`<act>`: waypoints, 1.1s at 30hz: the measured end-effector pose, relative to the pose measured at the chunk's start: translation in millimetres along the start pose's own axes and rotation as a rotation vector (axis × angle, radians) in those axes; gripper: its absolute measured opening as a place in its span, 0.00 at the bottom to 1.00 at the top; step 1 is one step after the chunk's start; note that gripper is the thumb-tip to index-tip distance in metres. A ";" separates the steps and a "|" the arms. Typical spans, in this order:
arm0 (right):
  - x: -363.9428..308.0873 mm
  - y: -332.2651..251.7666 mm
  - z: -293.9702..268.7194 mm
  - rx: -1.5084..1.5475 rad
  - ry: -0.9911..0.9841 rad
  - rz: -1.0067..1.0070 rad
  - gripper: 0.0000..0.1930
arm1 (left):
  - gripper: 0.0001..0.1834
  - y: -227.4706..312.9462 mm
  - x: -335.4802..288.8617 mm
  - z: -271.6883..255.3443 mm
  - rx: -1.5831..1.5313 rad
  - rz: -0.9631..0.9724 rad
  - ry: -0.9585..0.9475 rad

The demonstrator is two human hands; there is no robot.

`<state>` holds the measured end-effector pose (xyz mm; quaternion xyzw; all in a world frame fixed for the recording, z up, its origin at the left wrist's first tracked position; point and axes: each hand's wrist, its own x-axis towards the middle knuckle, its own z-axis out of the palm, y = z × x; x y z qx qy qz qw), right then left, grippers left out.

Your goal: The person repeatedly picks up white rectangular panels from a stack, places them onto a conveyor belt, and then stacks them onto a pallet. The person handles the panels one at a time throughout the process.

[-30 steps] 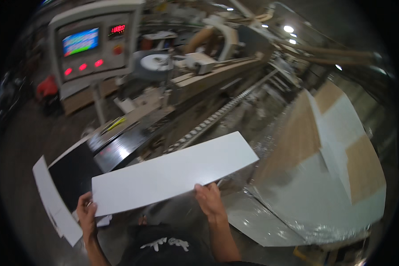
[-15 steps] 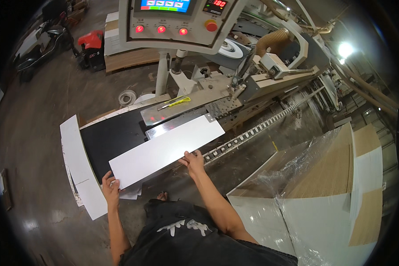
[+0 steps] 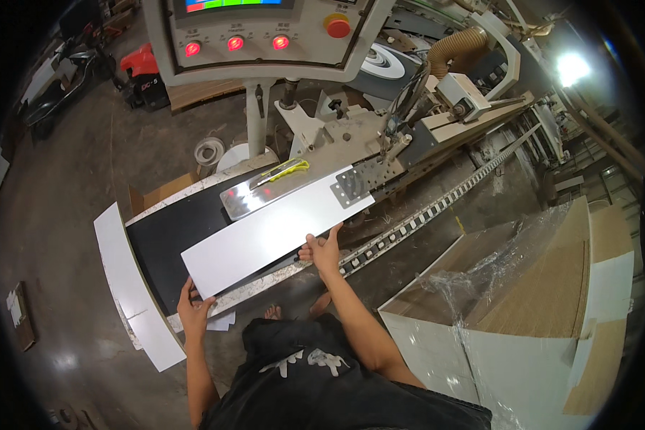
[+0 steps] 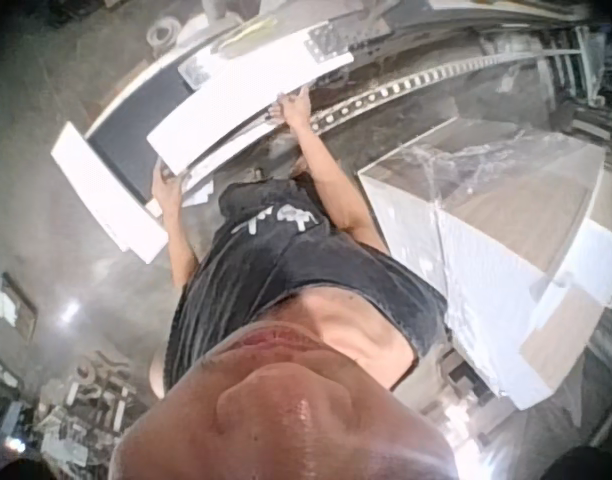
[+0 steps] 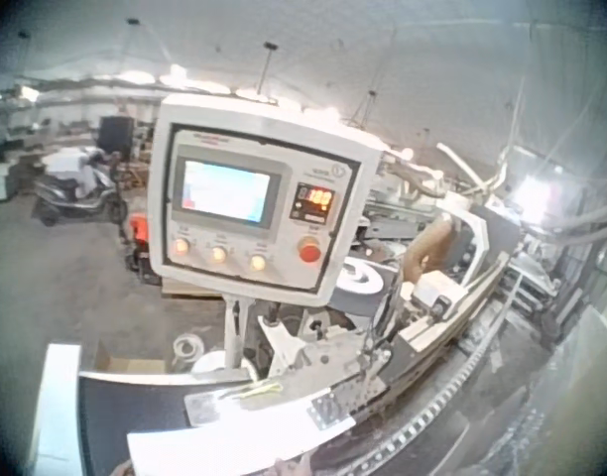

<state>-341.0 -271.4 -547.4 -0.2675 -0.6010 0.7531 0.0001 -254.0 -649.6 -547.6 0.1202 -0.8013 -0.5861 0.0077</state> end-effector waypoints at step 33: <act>77.5 -65.5 -258.8 0.012 0.313 -0.242 0.42 | 0.33 96.3 52.2 271.2 0.626 0.616 -0.070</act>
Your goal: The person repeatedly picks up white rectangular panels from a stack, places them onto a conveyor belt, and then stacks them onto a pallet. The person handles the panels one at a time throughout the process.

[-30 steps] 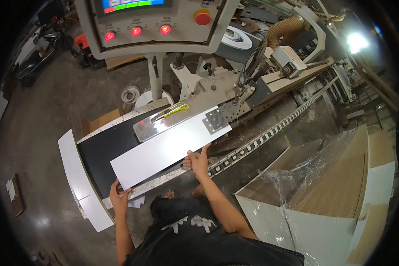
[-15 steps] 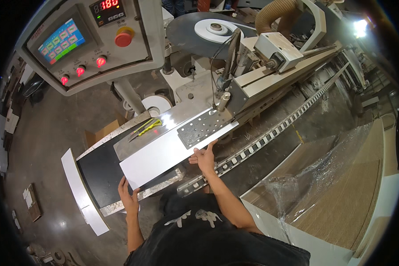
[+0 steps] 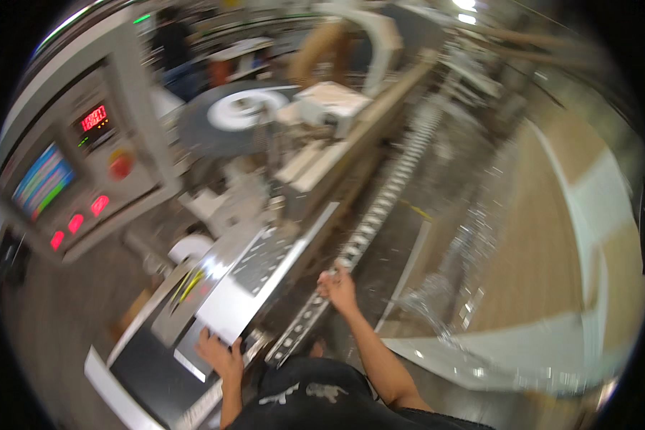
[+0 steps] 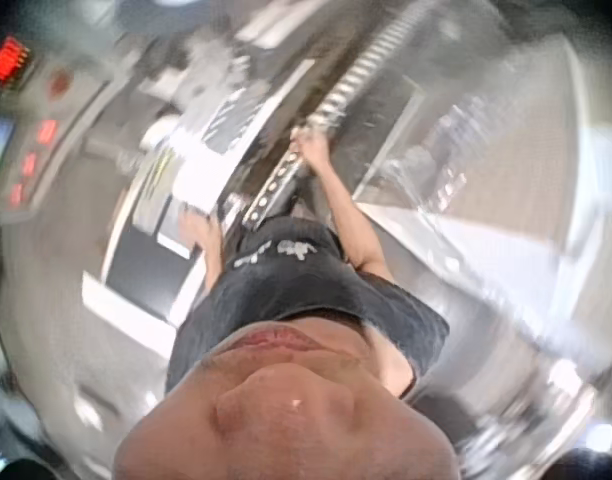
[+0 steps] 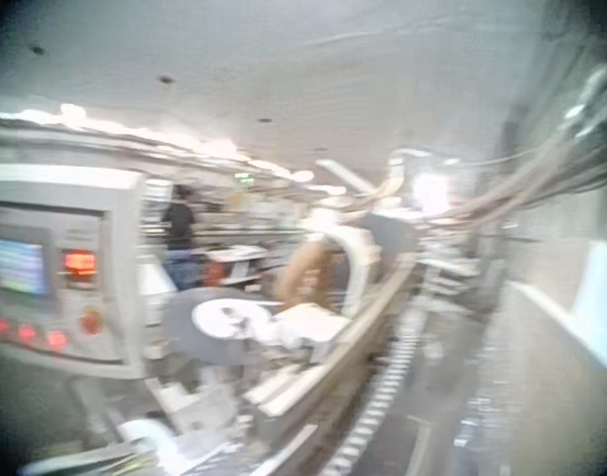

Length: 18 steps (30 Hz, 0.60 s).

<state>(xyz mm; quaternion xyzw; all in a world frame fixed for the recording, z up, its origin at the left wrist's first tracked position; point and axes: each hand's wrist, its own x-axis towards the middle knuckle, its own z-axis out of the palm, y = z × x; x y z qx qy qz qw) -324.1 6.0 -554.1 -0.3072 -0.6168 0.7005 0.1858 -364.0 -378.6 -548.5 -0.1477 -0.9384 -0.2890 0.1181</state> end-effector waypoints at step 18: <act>-606.9 335.6 -182.1 -0.504 0.407 1.033 0.18 | 0.36 156.6 66.1 34.5 0.089 0.296 -0.298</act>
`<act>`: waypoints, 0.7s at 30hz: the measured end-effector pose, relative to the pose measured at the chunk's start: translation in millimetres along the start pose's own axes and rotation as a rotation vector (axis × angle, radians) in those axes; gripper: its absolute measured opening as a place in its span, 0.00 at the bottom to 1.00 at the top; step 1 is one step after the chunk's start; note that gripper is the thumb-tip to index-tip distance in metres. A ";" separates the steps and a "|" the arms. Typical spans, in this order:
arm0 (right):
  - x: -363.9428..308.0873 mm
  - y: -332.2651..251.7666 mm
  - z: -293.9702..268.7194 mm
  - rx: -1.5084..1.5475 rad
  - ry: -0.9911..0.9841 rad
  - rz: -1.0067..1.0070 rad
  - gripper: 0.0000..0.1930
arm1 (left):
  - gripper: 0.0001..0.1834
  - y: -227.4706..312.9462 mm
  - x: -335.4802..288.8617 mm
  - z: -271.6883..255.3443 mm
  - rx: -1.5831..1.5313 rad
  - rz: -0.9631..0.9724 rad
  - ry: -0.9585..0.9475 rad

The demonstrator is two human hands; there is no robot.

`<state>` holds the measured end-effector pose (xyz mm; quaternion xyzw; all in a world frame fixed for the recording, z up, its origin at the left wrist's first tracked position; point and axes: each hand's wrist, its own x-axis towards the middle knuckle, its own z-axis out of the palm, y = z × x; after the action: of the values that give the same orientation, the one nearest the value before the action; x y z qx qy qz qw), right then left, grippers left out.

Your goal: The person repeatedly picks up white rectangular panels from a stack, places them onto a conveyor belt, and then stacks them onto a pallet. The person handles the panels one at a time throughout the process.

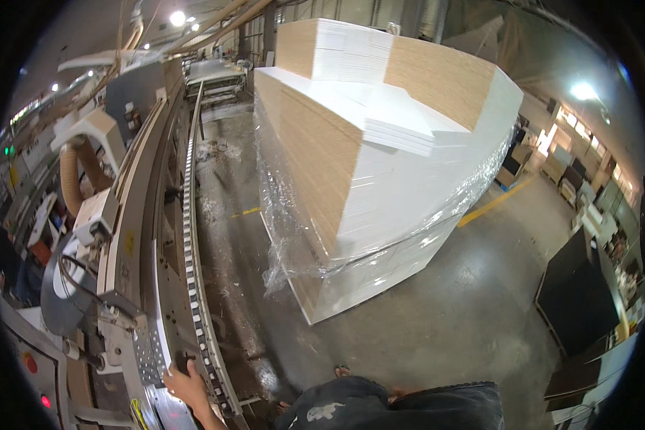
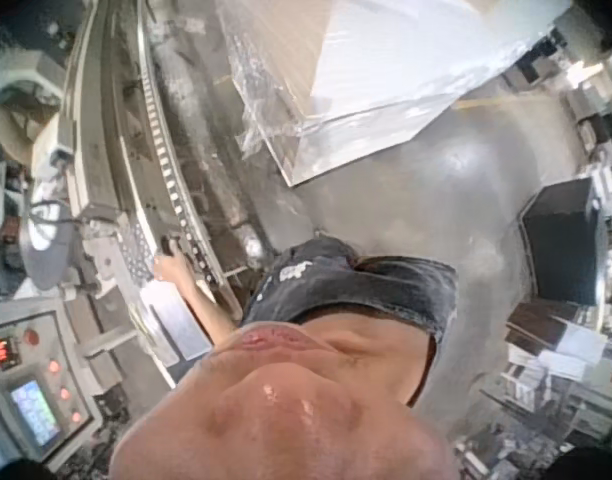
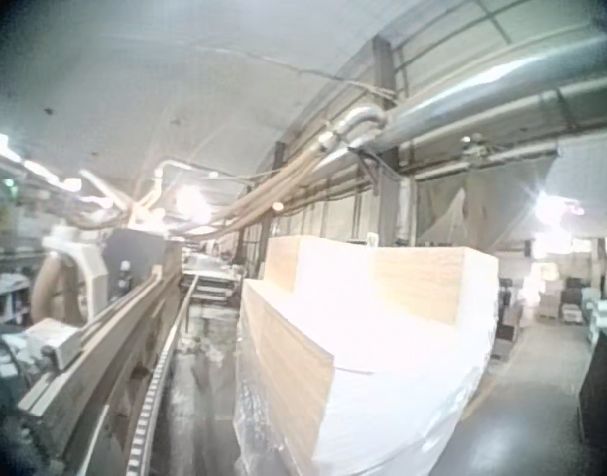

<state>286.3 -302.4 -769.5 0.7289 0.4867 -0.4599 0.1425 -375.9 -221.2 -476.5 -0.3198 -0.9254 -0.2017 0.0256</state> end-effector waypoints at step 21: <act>177.2 83.3 -75.8 1.121 -0.098 0.012 0.31 | 0.22 629.2 -111.9 -241.6 -0.310 1.620 0.493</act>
<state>414.9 -190.7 -892.2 0.6737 0.1567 -0.6806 -0.2418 72.2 68.9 -50.0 -0.8287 -0.3418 -0.3088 0.3180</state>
